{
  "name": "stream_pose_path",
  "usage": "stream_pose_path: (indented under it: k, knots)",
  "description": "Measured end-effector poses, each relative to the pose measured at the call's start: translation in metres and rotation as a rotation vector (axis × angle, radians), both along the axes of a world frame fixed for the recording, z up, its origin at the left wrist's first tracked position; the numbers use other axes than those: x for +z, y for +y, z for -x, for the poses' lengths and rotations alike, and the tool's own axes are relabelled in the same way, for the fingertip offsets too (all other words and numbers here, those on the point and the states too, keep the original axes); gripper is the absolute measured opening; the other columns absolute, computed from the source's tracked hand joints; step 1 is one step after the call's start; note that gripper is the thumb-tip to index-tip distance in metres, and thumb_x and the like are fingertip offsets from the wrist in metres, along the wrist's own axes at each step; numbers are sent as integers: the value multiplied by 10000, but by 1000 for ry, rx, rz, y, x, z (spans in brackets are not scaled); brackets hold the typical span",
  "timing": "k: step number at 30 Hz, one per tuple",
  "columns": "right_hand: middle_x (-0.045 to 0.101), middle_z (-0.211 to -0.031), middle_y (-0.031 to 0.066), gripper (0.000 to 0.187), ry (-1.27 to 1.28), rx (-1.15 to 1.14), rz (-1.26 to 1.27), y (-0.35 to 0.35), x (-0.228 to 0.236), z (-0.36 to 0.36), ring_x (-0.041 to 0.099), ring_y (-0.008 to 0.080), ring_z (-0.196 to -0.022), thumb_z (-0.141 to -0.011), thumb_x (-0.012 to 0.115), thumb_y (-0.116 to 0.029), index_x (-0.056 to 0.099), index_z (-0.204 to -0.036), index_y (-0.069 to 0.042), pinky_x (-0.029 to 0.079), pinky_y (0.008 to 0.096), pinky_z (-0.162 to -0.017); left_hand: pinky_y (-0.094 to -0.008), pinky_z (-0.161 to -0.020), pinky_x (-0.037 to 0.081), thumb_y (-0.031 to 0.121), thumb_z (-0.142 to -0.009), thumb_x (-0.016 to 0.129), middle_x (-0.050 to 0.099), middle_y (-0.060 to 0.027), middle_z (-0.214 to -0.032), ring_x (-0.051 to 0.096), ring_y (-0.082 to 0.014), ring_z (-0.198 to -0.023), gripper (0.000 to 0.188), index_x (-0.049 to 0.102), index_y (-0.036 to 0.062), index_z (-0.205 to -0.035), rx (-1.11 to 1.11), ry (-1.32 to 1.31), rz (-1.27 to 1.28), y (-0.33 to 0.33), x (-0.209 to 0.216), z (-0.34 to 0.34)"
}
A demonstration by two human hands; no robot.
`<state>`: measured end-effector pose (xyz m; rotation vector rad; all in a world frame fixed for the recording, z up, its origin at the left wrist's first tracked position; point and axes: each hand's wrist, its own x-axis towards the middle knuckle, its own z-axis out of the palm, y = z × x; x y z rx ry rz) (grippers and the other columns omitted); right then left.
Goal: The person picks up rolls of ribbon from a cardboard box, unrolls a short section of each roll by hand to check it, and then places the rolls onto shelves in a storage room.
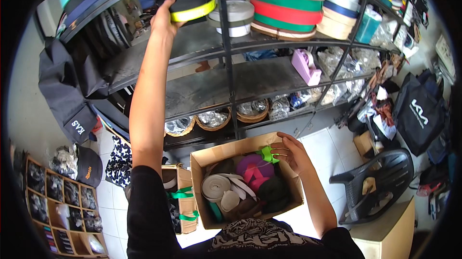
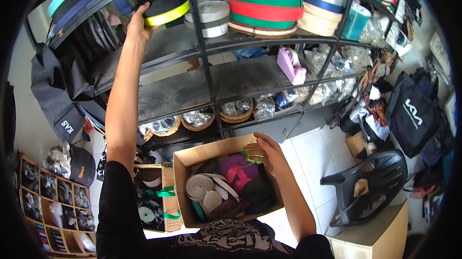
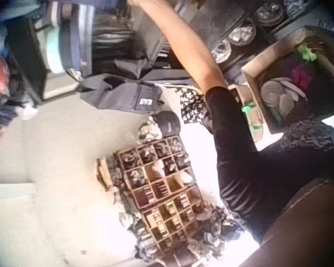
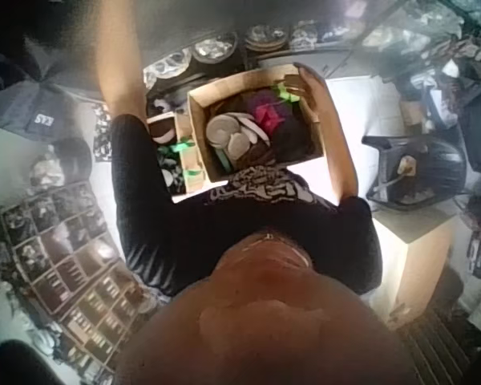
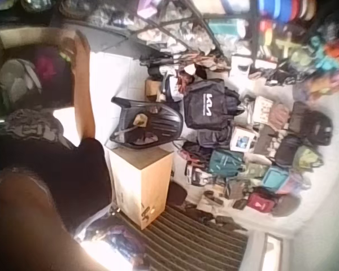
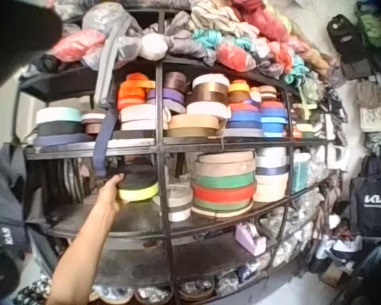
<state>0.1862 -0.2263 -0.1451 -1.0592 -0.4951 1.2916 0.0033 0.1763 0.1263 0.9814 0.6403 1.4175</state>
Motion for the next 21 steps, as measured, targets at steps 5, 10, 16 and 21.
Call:
stream_pose_path:
  k: [5,10,16,21]
  knots:
    - [653,-1007,177,469,87,-94,48,-32,-35,-2,657,272,-920,-924,578,-291,460,-1296,-32,538,373,-788,-513,-630,583,204,-766,737,653,-178,-1004,681,-314,-823,448,550,-42,-1091,-87,-9,-54,26,1,-48]
    - [627,-1016,156,497,191,-245,156,-64,-69,-2,638,252,-904,-917,579,-325,458,-1302,-36,529,366,-793,-378,-607,548,385,-863,577,647,-41,-893,638,-189,-805,287,615,129,-986,-97,256,-64,51,6,-84]
    - [623,-1015,151,496,220,-318,187,-75,-89,-3,631,244,-905,-920,570,-331,453,-1301,-35,525,361,-784,-340,-533,533,501,-912,465,664,-48,-801,639,-200,-651,445,664,104,-886,-234,367,-189,43,9,-113]
    - [630,-1003,147,459,237,-293,217,-69,-95,3,629,235,-899,-922,568,-319,468,-1275,-42,519,360,-792,-218,-451,323,507,-897,471,481,75,-634,389,-53,-514,371,586,173,-785,-135,955,-263,87,10,-68]
